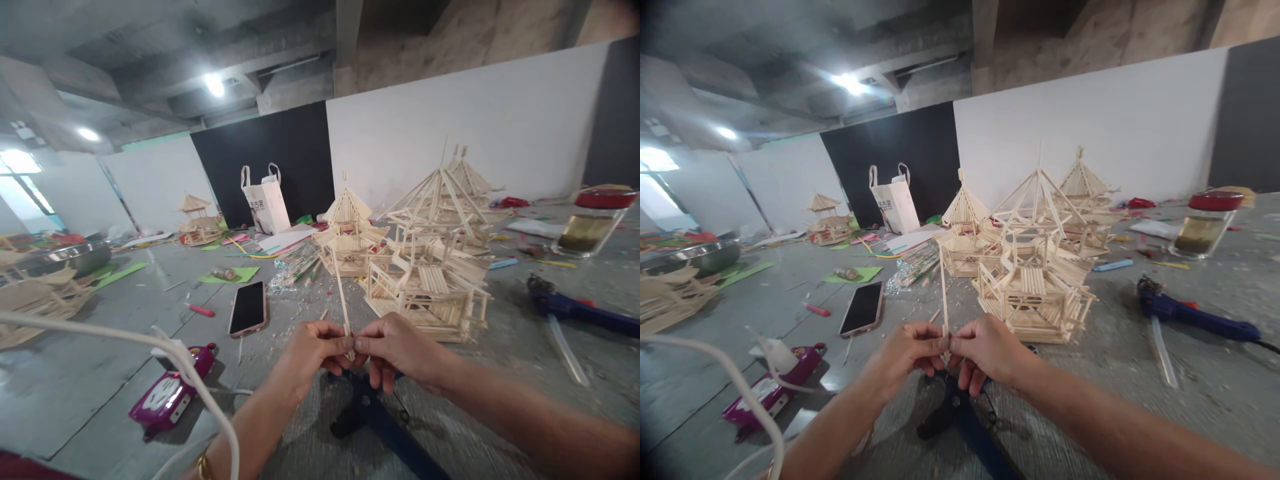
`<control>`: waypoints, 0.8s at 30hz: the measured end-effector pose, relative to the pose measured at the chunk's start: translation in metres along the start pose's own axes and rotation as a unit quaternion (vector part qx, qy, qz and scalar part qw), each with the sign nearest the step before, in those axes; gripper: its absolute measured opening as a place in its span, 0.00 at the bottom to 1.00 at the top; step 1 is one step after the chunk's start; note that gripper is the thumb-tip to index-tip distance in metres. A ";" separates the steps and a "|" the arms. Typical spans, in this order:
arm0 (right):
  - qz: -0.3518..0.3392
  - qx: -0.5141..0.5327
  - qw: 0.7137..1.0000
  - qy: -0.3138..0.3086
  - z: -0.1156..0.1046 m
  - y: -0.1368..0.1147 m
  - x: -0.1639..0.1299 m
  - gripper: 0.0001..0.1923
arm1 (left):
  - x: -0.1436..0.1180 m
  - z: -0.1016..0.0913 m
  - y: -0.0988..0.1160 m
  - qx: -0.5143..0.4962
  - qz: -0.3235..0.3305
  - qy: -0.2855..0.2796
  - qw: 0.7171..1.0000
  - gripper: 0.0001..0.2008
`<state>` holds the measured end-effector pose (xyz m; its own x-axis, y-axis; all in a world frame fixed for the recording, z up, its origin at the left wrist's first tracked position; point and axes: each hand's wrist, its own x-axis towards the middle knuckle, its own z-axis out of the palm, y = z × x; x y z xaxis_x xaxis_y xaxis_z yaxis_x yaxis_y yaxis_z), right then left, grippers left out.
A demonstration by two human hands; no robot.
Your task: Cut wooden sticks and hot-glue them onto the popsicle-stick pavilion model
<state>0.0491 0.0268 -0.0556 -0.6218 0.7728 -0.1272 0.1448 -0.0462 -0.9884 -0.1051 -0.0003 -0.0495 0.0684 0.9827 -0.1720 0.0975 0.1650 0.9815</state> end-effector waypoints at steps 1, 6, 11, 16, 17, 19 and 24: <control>0.003 -0.005 1.000 -0.001 0.000 -0.001 0.000 0.11 | 0.000 0.000 0.000 0.000 -0.001 -0.001 1.000 0.13; 0.011 -0.032 0.999 0.005 -0.001 -0.004 -0.002 0.10 | 0.001 -0.001 -0.001 -0.006 -0.006 -0.008 1.000 0.14; 0.010 -0.066 0.998 0.012 0.000 -0.005 -0.002 0.11 | 0.002 0.000 -0.001 -0.014 -0.013 -0.007 1.000 0.13; -0.004 -0.100 0.995 0.016 0.002 -0.003 -0.003 0.10 | 0.002 0.003 0.001 -0.021 -0.021 0.001 1.000 0.13; -0.007 -0.106 0.994 0.018 0.003 -0.003 -0.003 0.10 | 0.001 0.003 0.001 -0.021 -0.021 0.004 1.000 0.13; -0.010 -0.113 0.993 0.019 0.003 -0.003 -0.003 0.10 | 0.001 0.004 0.001 -0.019 -0.015 0.009 1.000 0.13; -0.010 -0.126 0.992 0.018 0.001 -0.003 -0.002 0.10 | 0.000 0.005 0.001 0.001 0.002 0.019 1.000 0.11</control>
<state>0.0494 0.0247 -0.0524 -0.5996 0.7939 -0.1009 0.3230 0.1247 -0.9381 -0.0998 -0.0007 -0.0484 0.0303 0.9860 -0.1640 0.0984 0.1603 0.9822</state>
